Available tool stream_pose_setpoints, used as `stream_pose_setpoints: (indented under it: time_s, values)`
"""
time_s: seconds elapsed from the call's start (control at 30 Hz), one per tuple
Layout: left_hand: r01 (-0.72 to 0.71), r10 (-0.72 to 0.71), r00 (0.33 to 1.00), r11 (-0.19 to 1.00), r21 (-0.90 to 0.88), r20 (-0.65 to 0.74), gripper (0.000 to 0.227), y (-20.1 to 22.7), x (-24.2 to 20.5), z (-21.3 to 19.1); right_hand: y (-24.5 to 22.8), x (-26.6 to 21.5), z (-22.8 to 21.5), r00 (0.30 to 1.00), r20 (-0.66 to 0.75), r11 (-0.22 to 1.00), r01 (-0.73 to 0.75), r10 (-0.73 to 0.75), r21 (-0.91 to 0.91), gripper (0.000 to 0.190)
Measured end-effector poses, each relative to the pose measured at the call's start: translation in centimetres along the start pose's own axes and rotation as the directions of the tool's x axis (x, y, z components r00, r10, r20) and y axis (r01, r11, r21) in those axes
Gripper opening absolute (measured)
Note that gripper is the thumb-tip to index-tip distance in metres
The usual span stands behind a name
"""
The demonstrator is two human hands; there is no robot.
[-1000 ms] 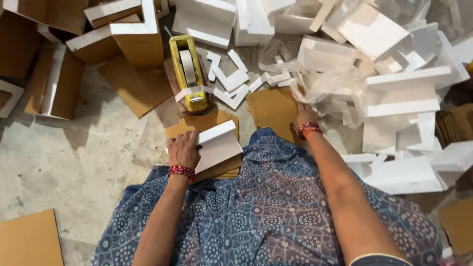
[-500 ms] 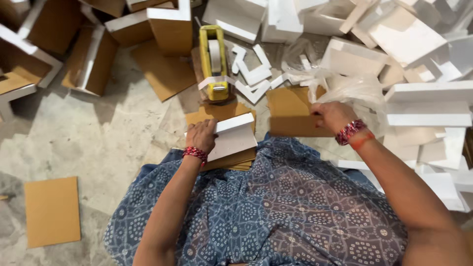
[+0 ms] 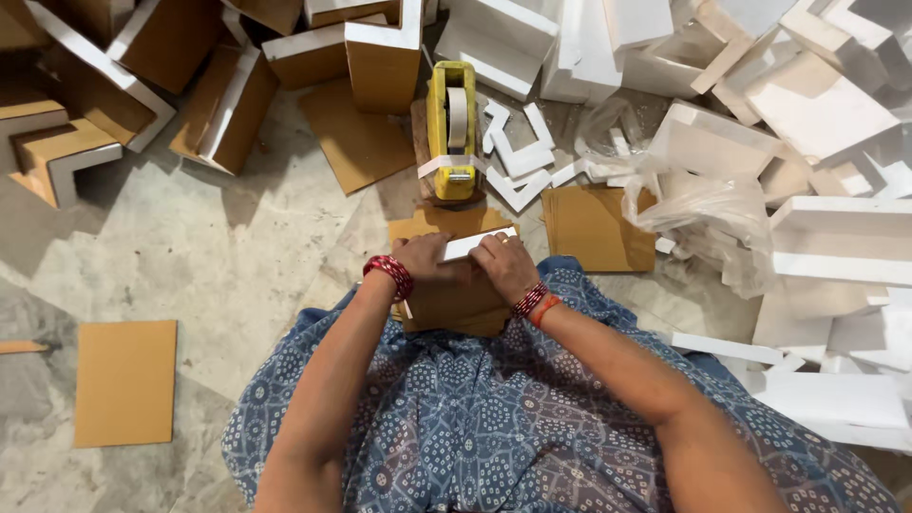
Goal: The person sits on the floor and assembles small cardboard boxes by inserting white foam inserts into the brown cardboard shells. They use a yellow tape dispenser to seal the boxes and place the finished units into a pile.
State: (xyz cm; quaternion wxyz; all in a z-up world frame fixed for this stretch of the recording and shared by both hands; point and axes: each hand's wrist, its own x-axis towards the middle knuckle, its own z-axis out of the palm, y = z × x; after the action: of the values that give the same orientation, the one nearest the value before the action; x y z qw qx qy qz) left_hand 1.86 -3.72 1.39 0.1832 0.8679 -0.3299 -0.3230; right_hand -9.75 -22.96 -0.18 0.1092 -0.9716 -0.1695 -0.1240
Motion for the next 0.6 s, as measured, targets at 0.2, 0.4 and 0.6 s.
stream_pose_setpoints:
  time_s: [0.2, 0.4, 0.6]
  values:
    - [0.135, 0.073, 0.829, 0.936, 0.325, -0.555, 0.029, 1.7, -2.3, 4.9, -1.2, -0.5, 1.1, 0.974, -0.229, 0.999, 0.006, 0.004, 0.044, 0.024]
    - [0.143, 0.127, 0.775, 0.919, 0.367, -0.619, 0.021, 1.8, -2.5, 5.0, 5.3, 1.2, -4.6, 0.913, -0.073, 0.831, -0.331, 0.402, 0.447, 0.04]
    - [0.156, 0.096, 0.771, 0.93, 0.333, -0.629, 0.018, 2.1, -2.3, 4.8, 6.2, 3.8, -0.8, 0.966, 0.232, 0.924, 0.016, -0.113, 0.382, 0.07]
